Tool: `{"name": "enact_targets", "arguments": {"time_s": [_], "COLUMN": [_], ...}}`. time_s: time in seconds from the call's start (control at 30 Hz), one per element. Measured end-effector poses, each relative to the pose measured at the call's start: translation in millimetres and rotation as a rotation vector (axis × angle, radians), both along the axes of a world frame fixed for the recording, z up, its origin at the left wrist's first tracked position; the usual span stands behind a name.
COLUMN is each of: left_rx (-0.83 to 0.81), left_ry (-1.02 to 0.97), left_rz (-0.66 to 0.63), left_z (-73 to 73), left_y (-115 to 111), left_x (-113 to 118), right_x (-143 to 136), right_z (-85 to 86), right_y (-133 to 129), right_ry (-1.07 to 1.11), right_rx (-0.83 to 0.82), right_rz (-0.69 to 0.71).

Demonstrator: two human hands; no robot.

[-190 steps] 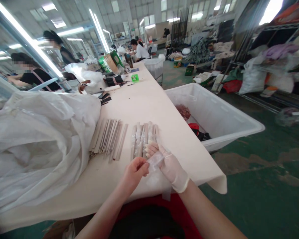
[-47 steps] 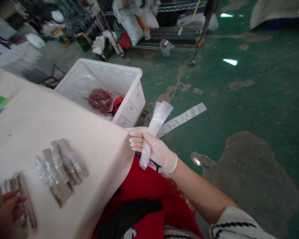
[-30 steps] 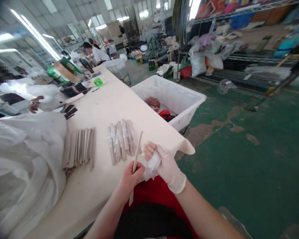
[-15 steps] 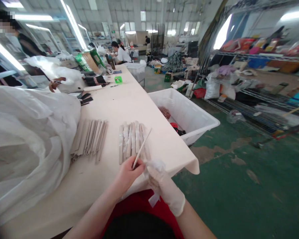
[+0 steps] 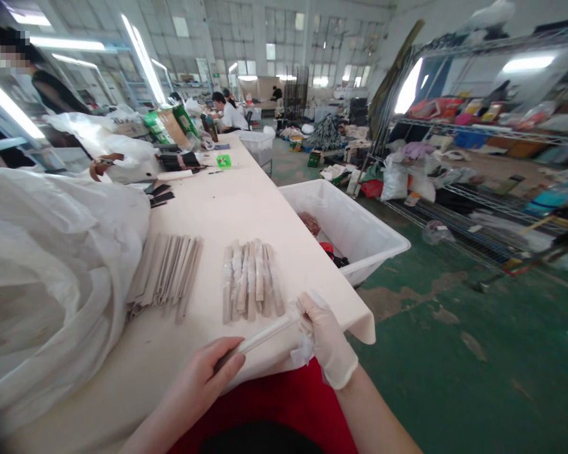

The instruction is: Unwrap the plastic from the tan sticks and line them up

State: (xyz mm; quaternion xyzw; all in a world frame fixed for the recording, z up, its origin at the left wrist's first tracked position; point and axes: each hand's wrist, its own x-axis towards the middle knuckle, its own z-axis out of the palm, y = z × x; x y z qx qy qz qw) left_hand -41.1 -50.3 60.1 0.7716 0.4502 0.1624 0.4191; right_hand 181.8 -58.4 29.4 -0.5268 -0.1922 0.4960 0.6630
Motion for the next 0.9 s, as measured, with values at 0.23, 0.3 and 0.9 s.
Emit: {"name": "enact_targets", "arguments": {"time_s": [0.23, 0.3, 0.9], "left_rx": [0.150, 0.195, -0.174], "left_ry": [0.228, 0.277, -0.102], "left_rz": [0.000, 0.013, 0.124], "left_z": [-4.4, -8.7, -25.2], "left_y": [10.0, 8.1, -3.2], "left_x": [-3.0, 3.5, 17.8], "right_x": [6.2, -2.5, -29.5], "right_z": [-2.9, -3.9, -6.5], "right_y": [-3.6, -6.7, -9.8], "right_ry": [-0.255, -0.264, -0.008], "right_rx": [-0.059, -0.076, -0.003], "right_rz": [-0.055, -0.004, 0.226]}}
